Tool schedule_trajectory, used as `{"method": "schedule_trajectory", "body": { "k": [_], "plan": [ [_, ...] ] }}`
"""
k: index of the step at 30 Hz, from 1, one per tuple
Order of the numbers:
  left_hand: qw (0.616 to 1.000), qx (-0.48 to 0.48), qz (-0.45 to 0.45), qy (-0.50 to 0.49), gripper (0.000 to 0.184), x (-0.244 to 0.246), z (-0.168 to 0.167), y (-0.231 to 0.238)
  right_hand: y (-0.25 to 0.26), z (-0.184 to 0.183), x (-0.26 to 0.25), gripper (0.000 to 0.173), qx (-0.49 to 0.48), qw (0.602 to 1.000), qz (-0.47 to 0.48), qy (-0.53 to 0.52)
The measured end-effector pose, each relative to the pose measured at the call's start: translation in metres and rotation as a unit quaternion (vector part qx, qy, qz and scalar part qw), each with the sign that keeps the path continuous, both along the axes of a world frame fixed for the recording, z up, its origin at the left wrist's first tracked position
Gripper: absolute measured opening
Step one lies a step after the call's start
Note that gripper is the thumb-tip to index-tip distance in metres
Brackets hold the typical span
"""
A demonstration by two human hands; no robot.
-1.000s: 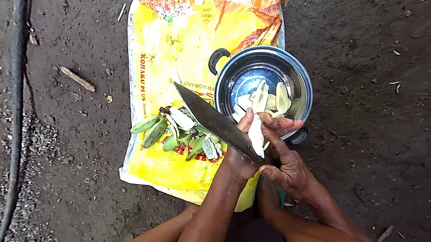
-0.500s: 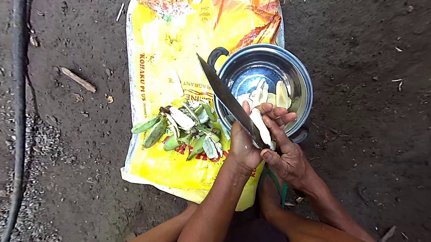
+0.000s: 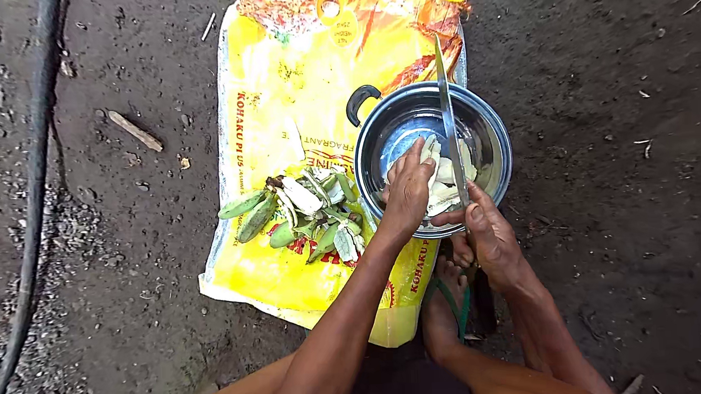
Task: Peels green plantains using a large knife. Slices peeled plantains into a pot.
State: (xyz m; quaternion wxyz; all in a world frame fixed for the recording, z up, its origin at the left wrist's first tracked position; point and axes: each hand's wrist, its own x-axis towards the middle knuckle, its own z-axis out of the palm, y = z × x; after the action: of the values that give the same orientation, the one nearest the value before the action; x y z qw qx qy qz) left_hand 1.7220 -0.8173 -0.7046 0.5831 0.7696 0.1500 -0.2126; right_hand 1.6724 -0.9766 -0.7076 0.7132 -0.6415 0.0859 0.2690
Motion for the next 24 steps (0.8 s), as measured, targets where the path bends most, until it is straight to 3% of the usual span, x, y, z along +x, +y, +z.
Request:
{"method": "schedule_trajectory", "body": {
  "k": [6,11,14,16,20,24],
  "plan": [
    [0.991,-0.03,0.106,-0.081,0.025,0.01,-0.008,-0.005,-0.007,-0.002,0.0,0.064,0.027,0.999,-0.011,0.018],
    [0.987,-0.063,0.138,-0.058,0.018,0.018,0.008,0.013,-0.012,0.002,0.006,0.057,0.051,0.998,-0.008,0.037],
    [0.997,-0.027,0.039,-0.065,0.017,0.025,0.024,0.042,-0.015,0.002,0.007,0.063,0.043,0.999,-0.012,0.027],
    [0.99,0.05,-0.102,-0.087,0.016,0.029,0.04,0.072,-0.02,0.001,0.005,0.064,0.035,0.999,-0.01,0.024],
    [0.894,0.266,-0.342,-0.111,0.017,0.03,0.088,0.138,-0.039,0.01,0.007,0.064,-0.004,1.0,0.025,0.002],
    [0.828,0.316,-0.418,-0.198,0.018,0.005,0.142,0.171,-0.049,0.036,0.027,0.059,-0.041,0.996,0.046,-0.057]
  ]
}}
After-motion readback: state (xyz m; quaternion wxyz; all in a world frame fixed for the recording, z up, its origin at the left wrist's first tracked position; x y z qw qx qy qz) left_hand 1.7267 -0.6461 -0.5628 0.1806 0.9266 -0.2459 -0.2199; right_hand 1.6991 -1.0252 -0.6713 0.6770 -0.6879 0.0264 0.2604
